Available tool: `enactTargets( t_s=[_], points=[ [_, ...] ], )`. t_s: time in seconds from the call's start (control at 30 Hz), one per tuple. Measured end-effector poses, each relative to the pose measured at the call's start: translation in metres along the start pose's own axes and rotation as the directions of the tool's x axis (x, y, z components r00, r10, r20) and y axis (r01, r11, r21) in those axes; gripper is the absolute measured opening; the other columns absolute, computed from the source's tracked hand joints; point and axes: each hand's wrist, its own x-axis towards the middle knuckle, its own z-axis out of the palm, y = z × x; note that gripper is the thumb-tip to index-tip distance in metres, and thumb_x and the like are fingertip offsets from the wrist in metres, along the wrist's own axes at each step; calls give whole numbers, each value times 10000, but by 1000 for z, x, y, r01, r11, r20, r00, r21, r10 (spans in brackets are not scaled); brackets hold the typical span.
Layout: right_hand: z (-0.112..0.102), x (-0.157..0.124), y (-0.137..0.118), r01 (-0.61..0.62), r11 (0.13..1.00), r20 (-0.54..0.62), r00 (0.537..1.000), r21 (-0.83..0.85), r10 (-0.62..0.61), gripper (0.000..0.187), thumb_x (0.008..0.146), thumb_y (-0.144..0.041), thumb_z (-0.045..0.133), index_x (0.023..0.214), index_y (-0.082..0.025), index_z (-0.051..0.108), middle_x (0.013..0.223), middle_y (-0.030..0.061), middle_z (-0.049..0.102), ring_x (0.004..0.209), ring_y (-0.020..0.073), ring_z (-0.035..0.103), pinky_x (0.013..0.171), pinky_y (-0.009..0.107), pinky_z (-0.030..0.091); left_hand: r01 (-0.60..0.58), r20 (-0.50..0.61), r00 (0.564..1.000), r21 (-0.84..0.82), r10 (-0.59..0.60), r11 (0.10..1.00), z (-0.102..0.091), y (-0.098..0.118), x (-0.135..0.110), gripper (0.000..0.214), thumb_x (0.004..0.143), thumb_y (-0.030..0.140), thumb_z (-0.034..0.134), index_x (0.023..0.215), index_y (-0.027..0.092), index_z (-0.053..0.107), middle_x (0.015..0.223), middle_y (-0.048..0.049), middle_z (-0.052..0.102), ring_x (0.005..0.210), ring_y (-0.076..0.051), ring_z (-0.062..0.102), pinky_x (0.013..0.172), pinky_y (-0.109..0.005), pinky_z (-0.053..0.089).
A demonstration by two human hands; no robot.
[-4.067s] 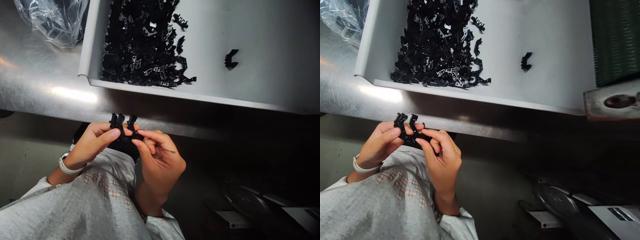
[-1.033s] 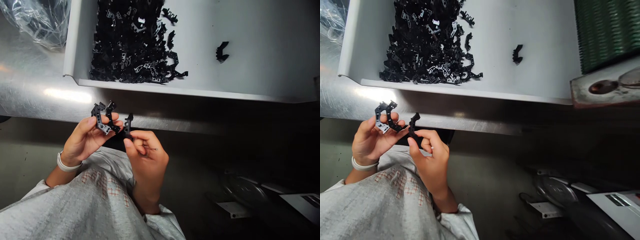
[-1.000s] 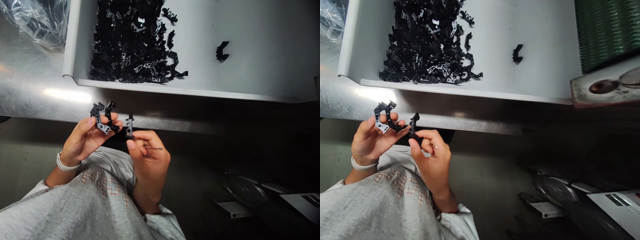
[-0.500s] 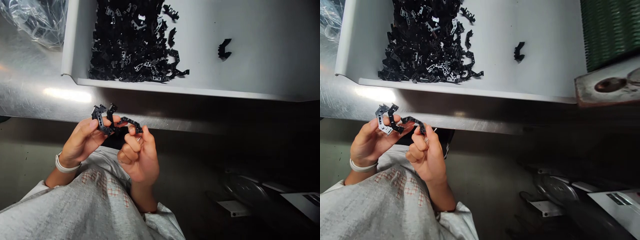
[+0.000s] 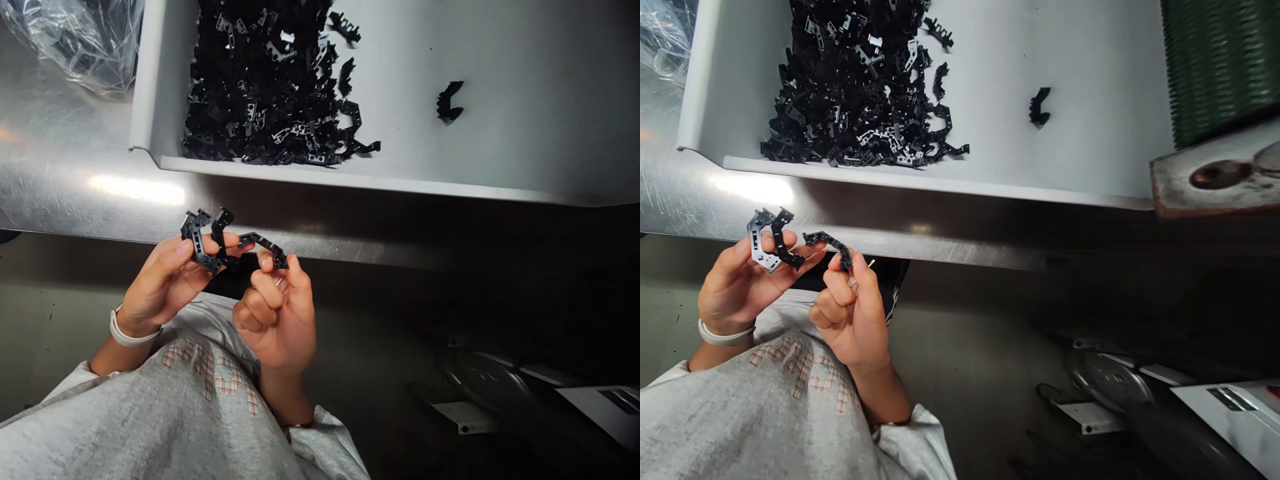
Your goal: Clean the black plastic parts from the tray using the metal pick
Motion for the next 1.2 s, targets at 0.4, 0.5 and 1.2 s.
enactTargets(
  t_s=[0.4,0.5,1.2],
  points=[
    [0,0,3,11,1000,60,998,-17,-10,315,902,-557,628,814,-261,562,472,-160,105,357,54,-23,327,177,93,36,-39,999,0,-36,999,-2,2,-1,169,784,436,785,727,278,774,908,12,805,1026,-261,753,997,-450,578],
    [1,0,3,16,999,102,995,27,-19,268,929,-504,619,834,-256,585,472,-159,112,349,48,-19,329,170,83,43,-23,999,-18,-43,999,0,3,-1,160,773,433,801,734,279,783,878,18,799,991,-240,759,968,-416,594],
    [8,-1,7,-3,999,7,1000,-38,4,269,897,-466,676,824,-221,591,498,-155,163,393,31,58,383,153,163,-126,61,990,-42,129,991,8,-5,0,167,864,404,729,830,267,818,962,23,822,1126,-234,740,872,-285,636]
  ],
)
